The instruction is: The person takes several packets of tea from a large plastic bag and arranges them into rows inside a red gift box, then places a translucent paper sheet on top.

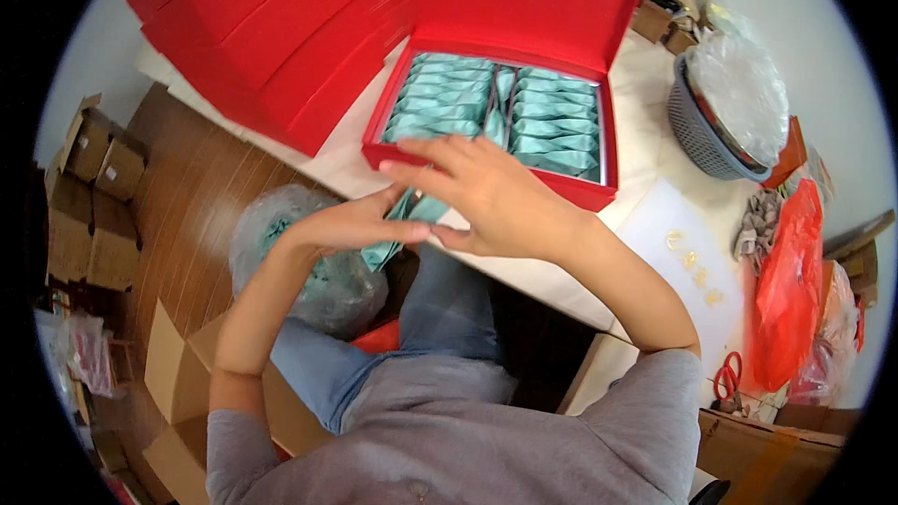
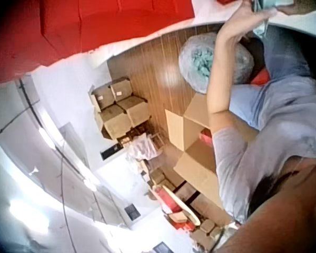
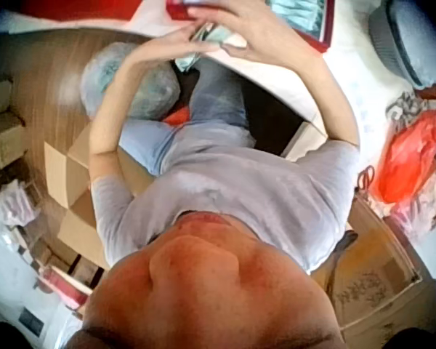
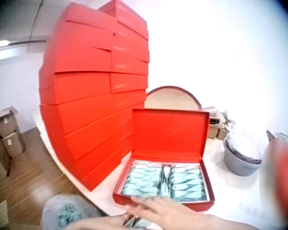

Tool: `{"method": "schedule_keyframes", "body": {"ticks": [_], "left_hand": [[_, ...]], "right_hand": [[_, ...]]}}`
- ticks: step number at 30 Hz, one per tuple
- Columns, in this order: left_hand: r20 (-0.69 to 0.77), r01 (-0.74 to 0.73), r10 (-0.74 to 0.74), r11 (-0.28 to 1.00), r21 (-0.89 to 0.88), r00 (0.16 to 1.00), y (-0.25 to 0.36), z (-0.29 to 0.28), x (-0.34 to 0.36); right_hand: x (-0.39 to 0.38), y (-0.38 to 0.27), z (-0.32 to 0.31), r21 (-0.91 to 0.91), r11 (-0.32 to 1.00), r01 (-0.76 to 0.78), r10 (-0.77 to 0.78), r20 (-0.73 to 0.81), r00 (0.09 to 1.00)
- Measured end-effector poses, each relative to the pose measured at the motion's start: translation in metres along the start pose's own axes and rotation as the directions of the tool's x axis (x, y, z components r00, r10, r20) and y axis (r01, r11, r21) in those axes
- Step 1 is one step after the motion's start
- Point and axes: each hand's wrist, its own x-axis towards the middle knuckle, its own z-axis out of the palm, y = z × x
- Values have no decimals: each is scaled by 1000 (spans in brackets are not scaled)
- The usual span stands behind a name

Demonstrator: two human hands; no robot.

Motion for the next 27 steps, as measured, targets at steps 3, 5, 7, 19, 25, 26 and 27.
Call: {"method": "schedule_keyframes", "body": {"ticks": [3, 5, 7, 19, 25, 26, 27], "left_hand": [[182, -26, 19, 999, 35, 983, 7, -3, 32], [168, -58, 36, 990, 132, 985, 8, -1, 53], [271, 5, 15, 997, -75, 963, 36, -5, 68], [-65, -278, 598, 463, 842, 799, -9, -9, 196], [-107, -187, 490, 513, 838, 865, -5, -19, 205], [-96, -187, 494, 492, 850, 864, -4, -19, 205], [-87, -195, 487, 500, 844, 869, -4, -20, 203]], "right_hand": [[-17, 1, -17, -57, 998, 28, -21, 122, 992], [-31, 12, -25, -175, 985, 4, 15, 110, 994], [-45, 27, -44, -132, 982, -132, 131, -16, 991], [-107, 107, -58, 373, 652, -661, 683, 92, 725], [-110, 124, -33, -190, 804, -564, 581, 49, 812], [-113, 126, -30, -228, 798, -558, 580, 37, 814], [-112, 124, -27, -252, 795, -553, 578, 37, 815]]}}
